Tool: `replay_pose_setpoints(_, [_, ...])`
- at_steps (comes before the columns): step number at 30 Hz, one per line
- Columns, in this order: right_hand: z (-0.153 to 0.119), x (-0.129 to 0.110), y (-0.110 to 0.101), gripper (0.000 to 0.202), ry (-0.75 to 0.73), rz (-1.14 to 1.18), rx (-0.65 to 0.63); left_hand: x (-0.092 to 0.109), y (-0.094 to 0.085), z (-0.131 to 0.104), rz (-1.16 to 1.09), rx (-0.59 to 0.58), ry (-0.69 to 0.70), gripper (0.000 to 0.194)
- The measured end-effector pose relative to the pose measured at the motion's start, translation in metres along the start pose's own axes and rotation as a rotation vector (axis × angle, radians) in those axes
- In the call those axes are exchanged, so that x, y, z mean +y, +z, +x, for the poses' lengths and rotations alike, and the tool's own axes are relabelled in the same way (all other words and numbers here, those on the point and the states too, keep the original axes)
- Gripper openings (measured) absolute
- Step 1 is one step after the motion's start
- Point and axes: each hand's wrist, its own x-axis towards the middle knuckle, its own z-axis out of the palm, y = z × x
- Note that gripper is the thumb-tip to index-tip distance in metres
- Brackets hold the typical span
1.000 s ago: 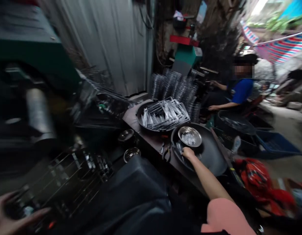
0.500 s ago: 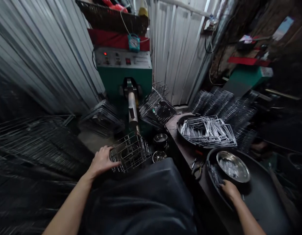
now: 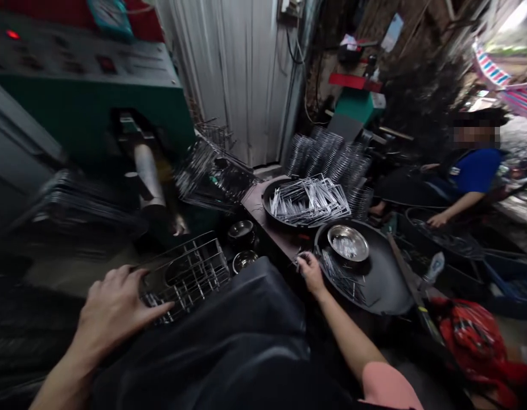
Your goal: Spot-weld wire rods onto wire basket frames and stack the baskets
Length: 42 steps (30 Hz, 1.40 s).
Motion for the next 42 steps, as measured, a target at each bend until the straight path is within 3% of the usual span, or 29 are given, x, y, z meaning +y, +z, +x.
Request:
replay_pose_setpoints(3, [-0.025, 0.004, 0.036, 0.019, -0.039, 0.012, -0.207, 0.017, -0.011, 0.003, 0.038, 0.006, -0.034, 0.076])
replay_pose_setpoints(5, [-0.03, 0.001, 0.043, 0.016, -0.064, 0.002, -0.292, 0.024, -0.015, 0.004, 0.028, 0.009, -0.067, 0.077])
replay_pose_setpoints(7, [-0.022, -0.018, 0.044, 0.018, -0.143, -0.011, -0.387, 0.029, -0.017, 0.005, 0.011, 0.016, -0.1, 0.08])
replay_pose_setpoints(11, [0.004, -0.098, 0.052, 0.025, -0.397, -0.027, -0.746, 0.04, -0.014, 0.01, 0.012, 0.025, -0.121, 0.078])
replay_pose_setpoints(13, [0.012, -0.141, 0.065, 0.022, -0.475, -0.084, -0.991, 0.047, -0.011, 0.012, 0.012, 0.025, -0.11, 0.072])
replay_pose_setpoints(15, [0.016, -0.174, 0.084, 0.018, -0.519, -0.212, -1.129, 0.053, -0.01, 0.012, 0.006, 0.029, -0.096, 0.07])
replay_pose_setpoints(19, [0.013, -0.206, 0.116, 0.015, -0.584, -0.523, -1.092, 0.058, -0.008, 0.01, -0.001, 0.037, -0.069, 0.07])
replay_pose_setpoints(24, [-0.002, -0.206, 0.132, 0.022, -0.71, -0.783, -0.92, 0.055, -0.009, 0.009, 0.02, 0.045, -0.031, 0.07])
replay_pose_setpoints(27, [-0.006, -0.201, 0.134, 0.022, -0.768, -0.803, -0.929, 0.054, -0.008, 0.009, 0.045, 0.035, -0.025, 0.072])
replay_pose_setpoints(34, [0.005, -0.198, 0.123, 0.018, -0.887, -0.674, -1.131, 0.048, -0.006, 0.011, -0.006, 0.01, -0.028, 0.075])
replay_pose_setpoints(37, [0.006, -0.195, 0.124, 0.026, -0.914, -0.661, -1.09, 0.046, -0.008, 0.012, -0.006, 0.016, -0.032, 0.071])
replay_pose_setpoints(42, [0.004, -0.197, 0.131, 0.02, -0.951, -0.721, -1.037, 0.042, -0.01, 0.014, 0.011, 0.018, -0.045, 0.07])
